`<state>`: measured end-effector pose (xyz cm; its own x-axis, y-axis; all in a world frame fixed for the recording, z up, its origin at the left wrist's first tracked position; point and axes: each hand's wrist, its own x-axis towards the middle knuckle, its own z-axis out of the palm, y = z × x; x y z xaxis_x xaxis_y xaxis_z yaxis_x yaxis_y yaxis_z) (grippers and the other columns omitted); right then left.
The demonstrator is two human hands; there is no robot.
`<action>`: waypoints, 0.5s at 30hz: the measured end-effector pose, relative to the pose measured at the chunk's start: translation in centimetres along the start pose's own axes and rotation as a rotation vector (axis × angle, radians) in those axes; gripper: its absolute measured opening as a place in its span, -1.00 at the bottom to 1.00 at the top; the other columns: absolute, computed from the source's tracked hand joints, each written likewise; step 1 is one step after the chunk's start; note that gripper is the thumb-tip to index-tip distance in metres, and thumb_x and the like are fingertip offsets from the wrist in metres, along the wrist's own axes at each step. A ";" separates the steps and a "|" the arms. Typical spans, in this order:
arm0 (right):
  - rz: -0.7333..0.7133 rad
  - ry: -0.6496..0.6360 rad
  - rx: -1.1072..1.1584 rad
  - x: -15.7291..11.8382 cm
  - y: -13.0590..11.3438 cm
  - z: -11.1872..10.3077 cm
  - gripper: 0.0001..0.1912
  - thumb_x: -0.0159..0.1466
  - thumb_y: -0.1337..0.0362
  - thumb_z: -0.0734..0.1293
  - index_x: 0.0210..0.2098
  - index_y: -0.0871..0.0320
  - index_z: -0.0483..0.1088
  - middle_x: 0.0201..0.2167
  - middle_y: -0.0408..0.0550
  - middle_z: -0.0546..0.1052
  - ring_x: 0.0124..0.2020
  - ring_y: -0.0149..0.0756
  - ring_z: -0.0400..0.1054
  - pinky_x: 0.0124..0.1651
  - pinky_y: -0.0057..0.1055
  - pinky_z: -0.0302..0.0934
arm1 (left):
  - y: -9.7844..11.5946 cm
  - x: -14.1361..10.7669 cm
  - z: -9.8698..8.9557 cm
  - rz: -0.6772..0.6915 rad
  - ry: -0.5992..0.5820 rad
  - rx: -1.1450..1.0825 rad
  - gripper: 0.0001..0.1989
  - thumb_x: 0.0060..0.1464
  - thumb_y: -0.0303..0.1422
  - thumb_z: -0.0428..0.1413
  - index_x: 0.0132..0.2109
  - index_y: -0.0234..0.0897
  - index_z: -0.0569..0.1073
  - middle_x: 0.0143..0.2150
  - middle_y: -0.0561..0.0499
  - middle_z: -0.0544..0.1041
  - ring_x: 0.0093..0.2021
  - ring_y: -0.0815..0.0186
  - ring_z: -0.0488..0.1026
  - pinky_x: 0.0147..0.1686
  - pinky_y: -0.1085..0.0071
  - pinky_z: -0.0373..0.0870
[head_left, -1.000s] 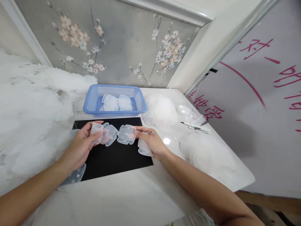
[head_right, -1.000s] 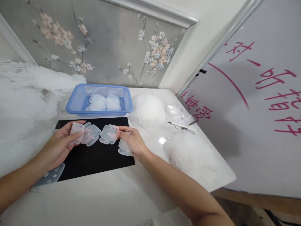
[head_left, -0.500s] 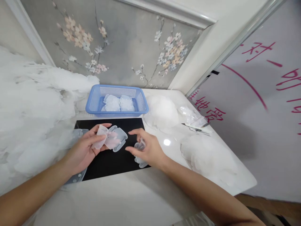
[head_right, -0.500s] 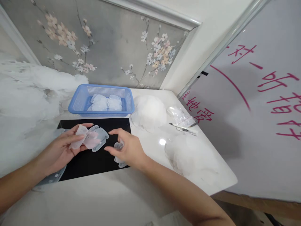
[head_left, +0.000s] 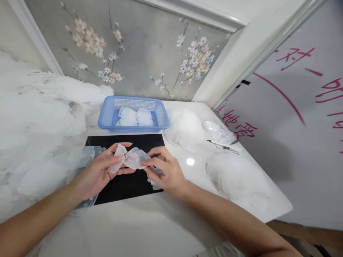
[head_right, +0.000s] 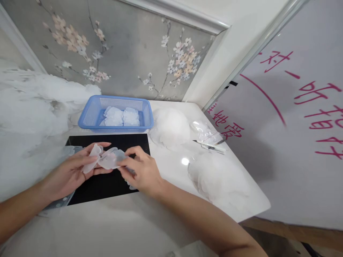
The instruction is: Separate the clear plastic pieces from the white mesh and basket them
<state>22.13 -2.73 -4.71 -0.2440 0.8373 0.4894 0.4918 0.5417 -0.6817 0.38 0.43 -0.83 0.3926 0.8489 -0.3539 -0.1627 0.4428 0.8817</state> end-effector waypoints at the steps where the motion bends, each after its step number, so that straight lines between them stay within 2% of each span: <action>1: 0.137 0.006 0.124 0.1 -0.1 -0.1 -0.84 0.35 0.17 0.28 -0.28 0.09 0.44 -0.19 -0.01 0.50 -0.48 -0.42 0.30 -0.41 -0.41 0.26 | -0.1 0.0 0.0 0.013 0.019 0.051 -0.62 0.03 -0.20 0.31 0.01 -0.09 0.53 -0.17 0.02 0.62 -0.14 0.18 0.58 -0.17 0.31 0.60; 4: 0.591 -0.022 0.541 0.6 0.1 -0.5 -0.72 0.27 0.00 0.34 -0.32 0.08 0.32 -0.51 -0.17 0.45 -0.60 -0.43 0.24 -0.56 -0.49 0.14 | -0.5 0.3 -0.1 0.048 0.107 0.181 -0.58 0.00 -0.18 0.35 0.01 -0.10 0.49 -0.32 0.09 0.59 -0.38 0.33 0.55 -0.44 0.50 0.49; 7: 0.873 -0.076 0.884 1.1 0.7 -0.8 -0.60 0.12 -0.02 0.44 -0.21 0.07 0.31 -0.66 -0.30 0.36 -0.69 -0.43 0.19 -0.61 -0.52 0.08 | -0.7 0.7 -0.6 0.068 0.196 0.164 -0.53 -0.08 -0.21 0.41 -0.01 -0.12 0.50 -0.30 0.09 0.59 -0.45 0.41 0.49 -0.53 0.58 0.41; 11: 0.978 -0.070 0.990 1.5 1.0 -1.2 -0.53 0.02 0.06 0.48 -0.14 0.09 0.38 -0.61 -0.26 0.43 -0.65 -0.40 0.29 -0.58 -0.50 0.12 | -0.3 1.1 -1.0 0.089 0.256 0.088 -0.60 -0.12 -0.28 0.44 -0.11 -0.17 0.54 -0.28 0.04 0.61 -0.40 0.36 0.51 -0.50 0.56 0.47; 15: 0.954 -0.073 1.012 1.5 1.1 -1.3 -0.52 0.01 0.05 0.50 -0.14 0.07 0.39 -0.62 -0.28 0.41 -0.66 -0.41 0.25 -0.58 -0.49 0.09 | 0.0 1.2 -0.9 0.069 0.248 0.027 -0.70 -0.06 -0.28 0.40 -0.16 -0.18 0.56 -0.23 0.01 0.62 -0.36 0.32 0.54 -0.46 0.52 0.54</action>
<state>23.40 -0.95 -4.03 -0.2185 0.8945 -0.3900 -0.3132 -0.4428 -0.8402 0.02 1.71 -1.57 0.1466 0.9230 -0.3558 -0.1558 0.3767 0.9131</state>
